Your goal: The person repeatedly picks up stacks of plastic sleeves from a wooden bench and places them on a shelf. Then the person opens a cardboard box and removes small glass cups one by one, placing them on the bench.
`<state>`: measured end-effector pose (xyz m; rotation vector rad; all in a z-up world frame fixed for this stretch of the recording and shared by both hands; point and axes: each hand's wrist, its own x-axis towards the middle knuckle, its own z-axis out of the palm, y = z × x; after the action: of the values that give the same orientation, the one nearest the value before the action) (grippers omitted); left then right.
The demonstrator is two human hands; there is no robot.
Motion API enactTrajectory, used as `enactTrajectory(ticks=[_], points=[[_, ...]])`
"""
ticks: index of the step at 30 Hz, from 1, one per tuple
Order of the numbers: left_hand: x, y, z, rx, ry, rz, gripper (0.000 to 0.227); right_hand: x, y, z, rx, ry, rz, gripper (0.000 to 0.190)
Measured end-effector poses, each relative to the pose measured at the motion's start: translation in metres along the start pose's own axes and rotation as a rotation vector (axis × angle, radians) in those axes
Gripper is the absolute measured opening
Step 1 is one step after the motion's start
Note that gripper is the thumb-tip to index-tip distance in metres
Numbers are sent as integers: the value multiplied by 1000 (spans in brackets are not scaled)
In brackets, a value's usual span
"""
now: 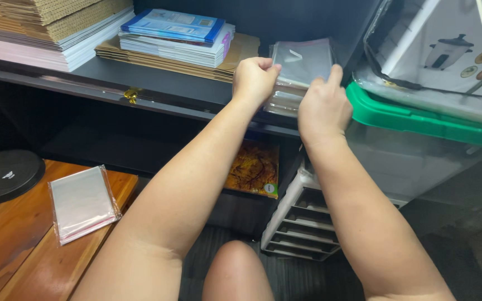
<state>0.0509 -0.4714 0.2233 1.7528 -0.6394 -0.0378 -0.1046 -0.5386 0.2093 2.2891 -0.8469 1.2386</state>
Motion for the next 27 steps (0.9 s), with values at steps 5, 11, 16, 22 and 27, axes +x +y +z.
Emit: enactTrajectory(ticks=[5, 11, 16, 22, 27], points=[[5, -12, 4, 2, 32, 68, 37, -5, 2, 3, 4, 17, -24, 23], [-8, -11, -2, 6, 7, 79, 34, 2, 13, 38, -77, 51, -36, 28], [-14, -11, -7, 5, -3, 91, 35, 1, 12, 33, -56, -35, -34, 35], [0, -20, 1, 22, -25, 103, 37, -29, -26, -96, 835, -52, -165, 25], [-17, -3, -13, 39, -15, 62, 49, -93, -54, -227, 2318, -595, -140, 32]])
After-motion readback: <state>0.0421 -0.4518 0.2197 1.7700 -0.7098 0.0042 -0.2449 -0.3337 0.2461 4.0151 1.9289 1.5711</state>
